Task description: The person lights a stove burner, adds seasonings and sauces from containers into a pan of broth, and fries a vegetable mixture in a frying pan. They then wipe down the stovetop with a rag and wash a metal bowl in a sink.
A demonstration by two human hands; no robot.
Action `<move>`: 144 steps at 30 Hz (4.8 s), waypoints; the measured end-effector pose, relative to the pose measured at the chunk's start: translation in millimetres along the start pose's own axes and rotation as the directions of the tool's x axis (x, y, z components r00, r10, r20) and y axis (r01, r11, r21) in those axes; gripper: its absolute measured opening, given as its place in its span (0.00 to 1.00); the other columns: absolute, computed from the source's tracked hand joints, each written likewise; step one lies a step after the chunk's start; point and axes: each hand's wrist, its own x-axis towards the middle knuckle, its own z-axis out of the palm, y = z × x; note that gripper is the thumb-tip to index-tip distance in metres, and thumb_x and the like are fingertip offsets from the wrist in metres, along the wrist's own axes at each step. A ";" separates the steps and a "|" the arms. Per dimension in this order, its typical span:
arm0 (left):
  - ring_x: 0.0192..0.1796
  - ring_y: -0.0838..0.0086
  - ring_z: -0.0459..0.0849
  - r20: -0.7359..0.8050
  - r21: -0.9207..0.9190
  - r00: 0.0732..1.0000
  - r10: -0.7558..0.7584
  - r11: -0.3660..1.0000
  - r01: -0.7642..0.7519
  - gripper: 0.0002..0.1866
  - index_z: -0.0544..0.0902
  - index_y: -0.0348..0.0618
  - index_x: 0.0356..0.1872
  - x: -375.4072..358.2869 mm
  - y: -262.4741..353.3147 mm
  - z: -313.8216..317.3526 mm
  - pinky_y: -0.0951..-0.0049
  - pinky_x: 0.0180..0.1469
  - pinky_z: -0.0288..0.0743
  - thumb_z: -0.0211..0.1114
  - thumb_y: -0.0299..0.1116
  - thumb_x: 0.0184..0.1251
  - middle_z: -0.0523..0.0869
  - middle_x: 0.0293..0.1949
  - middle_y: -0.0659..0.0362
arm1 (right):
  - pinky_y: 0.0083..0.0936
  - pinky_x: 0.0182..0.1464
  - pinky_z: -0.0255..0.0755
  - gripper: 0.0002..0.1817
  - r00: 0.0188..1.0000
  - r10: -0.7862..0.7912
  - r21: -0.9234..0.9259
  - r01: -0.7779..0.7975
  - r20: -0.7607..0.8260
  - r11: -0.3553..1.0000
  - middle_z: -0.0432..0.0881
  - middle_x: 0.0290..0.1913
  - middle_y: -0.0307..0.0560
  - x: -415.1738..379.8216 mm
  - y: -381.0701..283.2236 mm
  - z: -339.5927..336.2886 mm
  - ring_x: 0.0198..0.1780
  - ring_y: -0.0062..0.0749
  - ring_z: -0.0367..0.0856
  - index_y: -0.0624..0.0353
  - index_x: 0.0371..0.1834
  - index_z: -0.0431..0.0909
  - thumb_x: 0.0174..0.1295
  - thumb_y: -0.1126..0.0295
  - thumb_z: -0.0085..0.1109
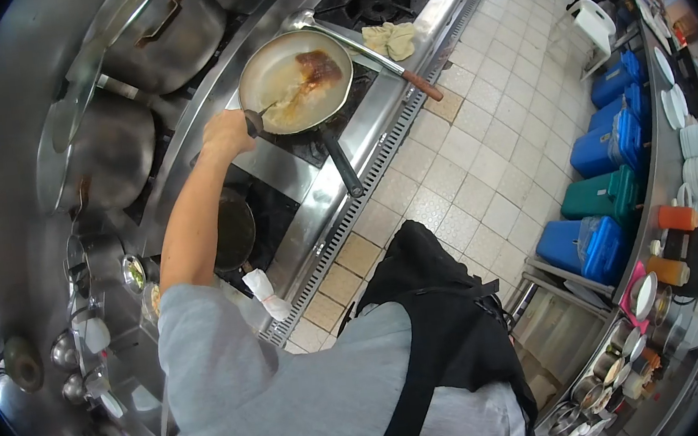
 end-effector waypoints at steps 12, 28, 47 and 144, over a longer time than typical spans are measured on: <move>0.50 0.44 0.86 -0.195 -0.267 0.981 0.012 0.962 -0.064 0.27 0.84 0.36 0.46 -21.9 -8.5 2.8 0.52 0.52 0.79 0.74 0.48 0.51 0.87 0.46 0.38 | 0.40 0.61 0.76 0.27 0.995 0.002 -0.052 -0.007 -0.102 0.999 0.85 0.53 0.66 18.1 -38.4 -5.8 0.56 0.52 0.85 0.67 0.62 0.78 0.65 0.60 0.60; 0.61 0.64 0.79 -0.602 -0.592 0.406 0.687 -0.043 -0.805 0.35 0.74 0.31 0.65 -243.3 393.0 -119.6 0.64 0.67 0.70 0.77 0.21 0.53 0.80 0.60 0.51 | 0.43 0.50 0.79 0.23 0.904 0.162 0.352 -0.014 -0.396 0.936 0.87 0.43 0.61 -16.3 82.7 -5.0 0.46 0.55 0.86 0.64 0.58 0.79 0.64 0.61 0.58; 0.46 0.70 0.85 -0.504 -0.669 -0.128 0.854 -0.479 -0.568 0.38 0.72 0.35 0.56 -629.4 1057.7 -35.4 0.70 0.51 0.81 0.84 0.35 0.43 0.85 0.46 0.52 | 0.29 0.32 0.79 0.23 0.474 0.872 0.973 -0.120 -0.120 0.199 0.87 0.36 0.55 -160.0 257.7 67.2 0.34 0.34 0.89 0.70 0.60 0.77 0.65 0.66 0.58; 0.48 0.48 0.89 -0.576 -0.473 0.809 -0.116 0.855 -0.215 0.36 0.80 0.31 0.51 -88.9 174.3 -59.2 0.57 0.53 0.81 0.76 0.46 0.42 0.89 0.42 0.38 | 0.21 0.36 0.75 0.16 0.965 0.125 0.618 0.047 -0.232 0.784 0.82 0.39 0.42 37.2 215.5 3.5 0.36 0.22 0.79 0.66 0.60 0.75 0.73 0.71 0.56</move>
